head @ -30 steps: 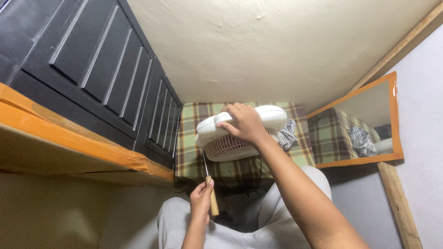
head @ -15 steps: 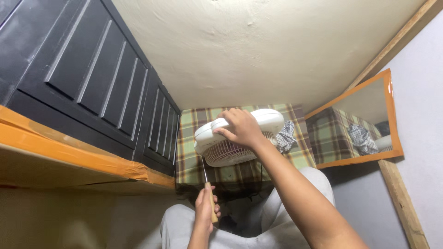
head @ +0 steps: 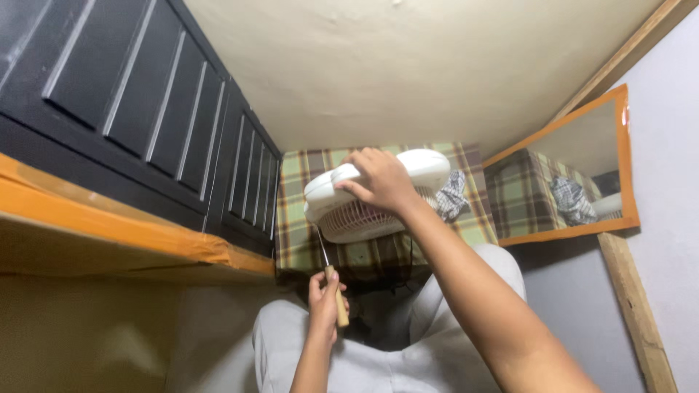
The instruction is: The person uses a screwdriver to loosen and remove screws from the back casing of a small white electric fan. They hold the fan steady with one hand while turning the screwdriver with the other, then set the screwdriver down and place both hands on the fan.
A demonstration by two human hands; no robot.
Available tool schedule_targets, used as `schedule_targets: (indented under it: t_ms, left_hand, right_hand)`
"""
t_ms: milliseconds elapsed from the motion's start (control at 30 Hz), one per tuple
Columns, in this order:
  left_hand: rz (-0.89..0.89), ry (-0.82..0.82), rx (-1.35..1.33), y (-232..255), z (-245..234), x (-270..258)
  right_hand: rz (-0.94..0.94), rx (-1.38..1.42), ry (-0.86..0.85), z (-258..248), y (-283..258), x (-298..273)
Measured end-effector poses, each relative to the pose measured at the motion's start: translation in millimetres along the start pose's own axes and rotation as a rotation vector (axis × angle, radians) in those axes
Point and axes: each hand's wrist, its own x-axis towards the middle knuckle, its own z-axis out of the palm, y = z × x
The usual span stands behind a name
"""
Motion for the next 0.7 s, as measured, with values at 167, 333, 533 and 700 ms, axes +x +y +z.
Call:
schedule_targets:
  t_ms: [167,333,533,700]
  left_hand:
    - [-0.022,-0.036,0.019,-13.1,7.1,4.7]
    - [-0.055,-0.043,-0.217,-24.1,1.5,10.8]
    - [-0.035,-0.006,-0.099,-19.4,-3.2,14.0]
    - [-0.075,-0.035,-0.067,-9.6,-11.5,18.2]
  right_hand:
    - [-0.008,-0.015,0.008,-4.3,-5.1,1.4]
    - [-0.004,-0.029,-0.006,-4.9,-6.7,1.4]
    - [0.027,-0.059,-0.047,-2.9,-4.7,3.1]
    - [-0.032,-0.054,0.003,-1.0,0.1,0.9]
